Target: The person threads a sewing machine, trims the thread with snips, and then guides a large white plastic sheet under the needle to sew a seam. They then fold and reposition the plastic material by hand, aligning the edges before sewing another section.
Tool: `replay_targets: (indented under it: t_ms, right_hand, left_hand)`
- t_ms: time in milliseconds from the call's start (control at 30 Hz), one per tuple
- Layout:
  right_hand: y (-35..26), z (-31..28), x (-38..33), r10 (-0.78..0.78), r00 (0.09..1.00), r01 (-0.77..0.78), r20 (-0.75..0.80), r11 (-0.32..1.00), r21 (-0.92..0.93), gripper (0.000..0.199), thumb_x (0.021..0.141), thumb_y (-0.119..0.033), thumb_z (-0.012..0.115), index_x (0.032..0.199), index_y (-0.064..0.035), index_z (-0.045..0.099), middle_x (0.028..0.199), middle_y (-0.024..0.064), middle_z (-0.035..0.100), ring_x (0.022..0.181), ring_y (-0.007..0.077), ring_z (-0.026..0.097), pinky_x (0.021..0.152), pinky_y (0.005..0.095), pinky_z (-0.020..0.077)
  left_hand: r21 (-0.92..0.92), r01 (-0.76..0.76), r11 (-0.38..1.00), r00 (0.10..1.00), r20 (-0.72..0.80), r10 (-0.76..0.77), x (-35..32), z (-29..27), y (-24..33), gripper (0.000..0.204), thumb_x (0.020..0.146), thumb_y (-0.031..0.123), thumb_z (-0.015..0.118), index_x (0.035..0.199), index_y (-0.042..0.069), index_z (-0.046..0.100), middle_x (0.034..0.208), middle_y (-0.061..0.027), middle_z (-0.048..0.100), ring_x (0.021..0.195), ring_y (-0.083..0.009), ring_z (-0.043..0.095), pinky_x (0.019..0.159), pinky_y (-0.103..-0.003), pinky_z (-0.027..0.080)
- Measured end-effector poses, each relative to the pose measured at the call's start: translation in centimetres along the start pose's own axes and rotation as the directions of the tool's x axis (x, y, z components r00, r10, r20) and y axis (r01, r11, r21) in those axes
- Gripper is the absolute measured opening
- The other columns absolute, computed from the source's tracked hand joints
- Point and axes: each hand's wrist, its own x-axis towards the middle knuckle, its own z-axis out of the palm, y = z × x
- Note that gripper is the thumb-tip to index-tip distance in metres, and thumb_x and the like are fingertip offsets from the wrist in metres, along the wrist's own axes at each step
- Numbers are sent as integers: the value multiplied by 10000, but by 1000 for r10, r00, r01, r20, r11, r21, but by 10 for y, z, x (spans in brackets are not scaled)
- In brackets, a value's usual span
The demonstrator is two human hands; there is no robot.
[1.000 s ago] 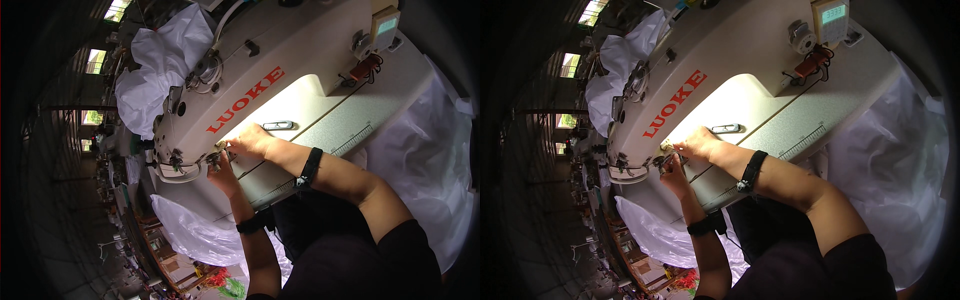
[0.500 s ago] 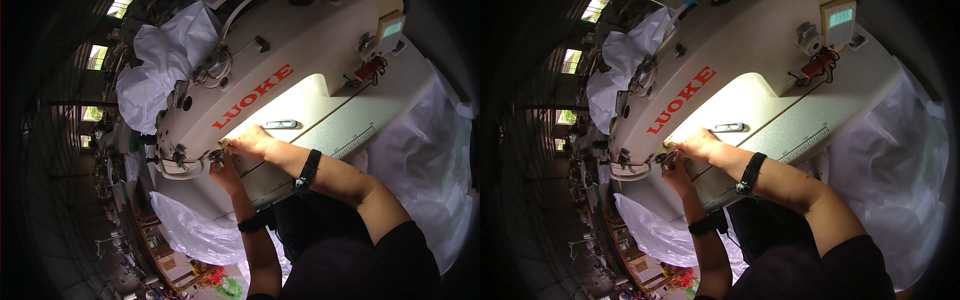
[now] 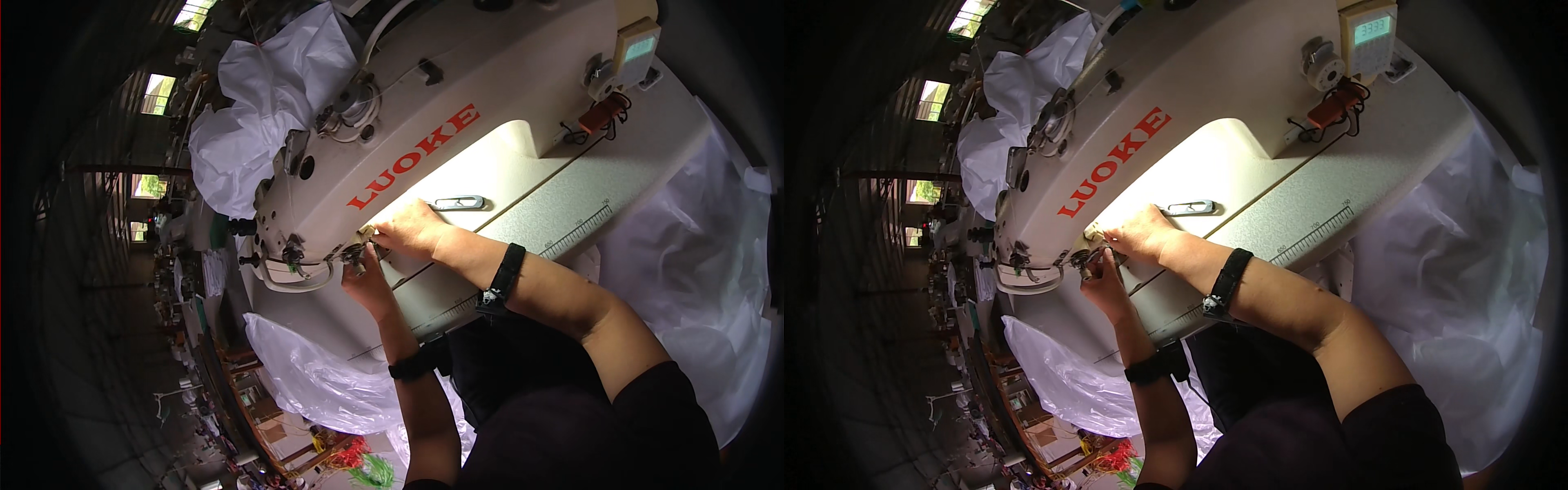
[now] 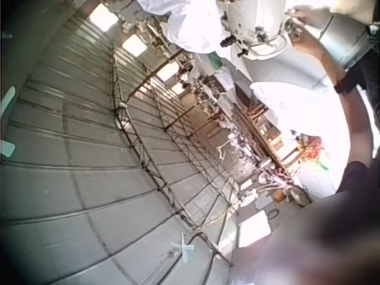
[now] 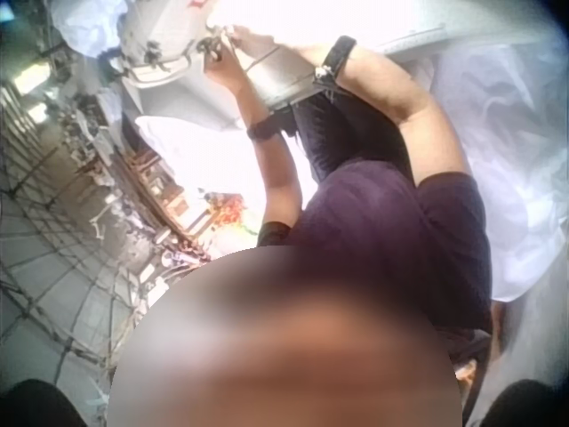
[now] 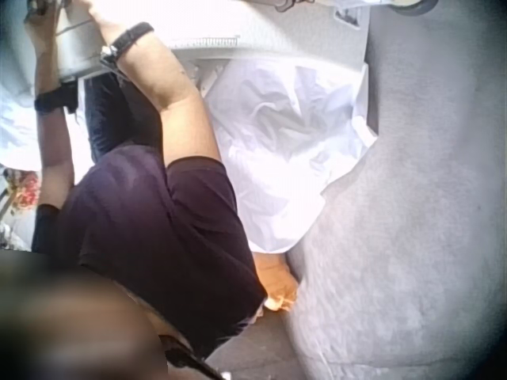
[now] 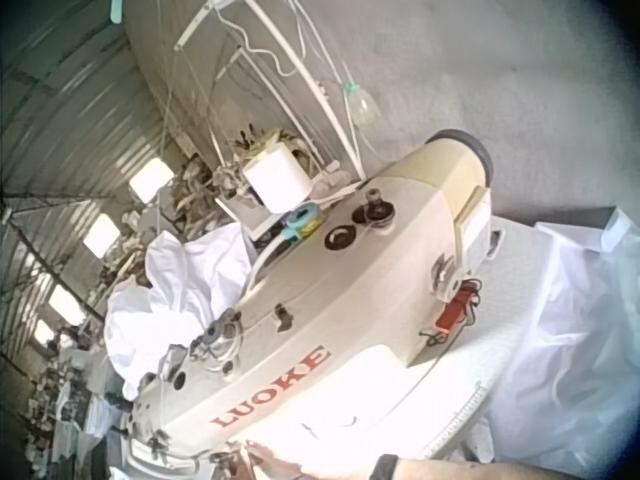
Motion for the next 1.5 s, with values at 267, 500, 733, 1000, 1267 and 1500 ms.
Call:
replay_targets:
  t_ms: [267, 500, 733, 1000, 1267, 1500]
  right_hand:
    - [-2, -2, 0, 28, 999, -30, 35, 997, 65, 192, 836, -315, 656, 840, -128, 703, 850, 77, 693, 831, 257, 682, 720, 391, 546]
    - [1, 5, 1, -66, 993, 72, -100, 995, 64, 226, 830, -335, 656, 902, -125, 698, 793, 96, 698, 782, 278, 691, 698, 389, 543]
    - [1, -12, -2, 85, 992, -83, 98, 996, -28, 220, 864, -378, 633, 951, -191, 712, 795, 61, 700, 785, 246, 691, 704, 386, 527]
    - [6, -5, -24, 214, 966, 24, -142, 472, 881, 316, 927, -244, 639, 1066, 39, 631, 757, 69, 656, 697, 162, 639, 683, 301, 510]
    - [-1, -46, -135, 155, 984, -155, 90, 482, 862, 96, 960, -107, 548, 951, -17, 516, 756, -5, 484, 689, 67, 457, 639, 231, 404]
    - [23, -154, -262, 450, 889, -386, 83, 638, 667, 89, 918, -105, 559, 932, -33, 508, 775, 9, 479, 692, 106, 461, 648, 261, 410]
  left_hand:
    - [-91, 75, 993, 997, 10, -74, -1, 0, 7, 150, 894, 48, 700, 909, -100, 687, 869, -96, 715, 755, -111, 652, 662, -241, 510]
    - [-50, 49, 998, 999, 12, -48, -1, -1, 12, 135, 885, 52, 708, 882, -83, 702, 846, -83, 720, 725, -112, 629, 665, -254, 510]
    - [-72, 79, 994, 997, 6, -79, -1, 0, 0, 192, 861, 96, 716, 981, -54, 703, 905, -100, 728, 800, -176, 671, 743, -321, 526]
    - [76, 35, 996, 997, 71, -41, -19, -11, 25, 325, 851, 67, 728, 1140, -21, 610, 1203, -171, 583, 1076, -268, 615, 925, -368, 506]
    - [-47, -177, 983, 971, 152, 183, -69, -121, 79, 250, 790, -46, 688, 1025, 41, 687, 1144, -118, 658, 1093, -287, 632, 940, -376, 497]
    - [159, -8, 987, 997, -73, 20, -41, -251, -11, 258, 820, -48, 683, 1063, 38, 674, 1134, -117, 662, 1072, -286, 636, 914, -369, 504]
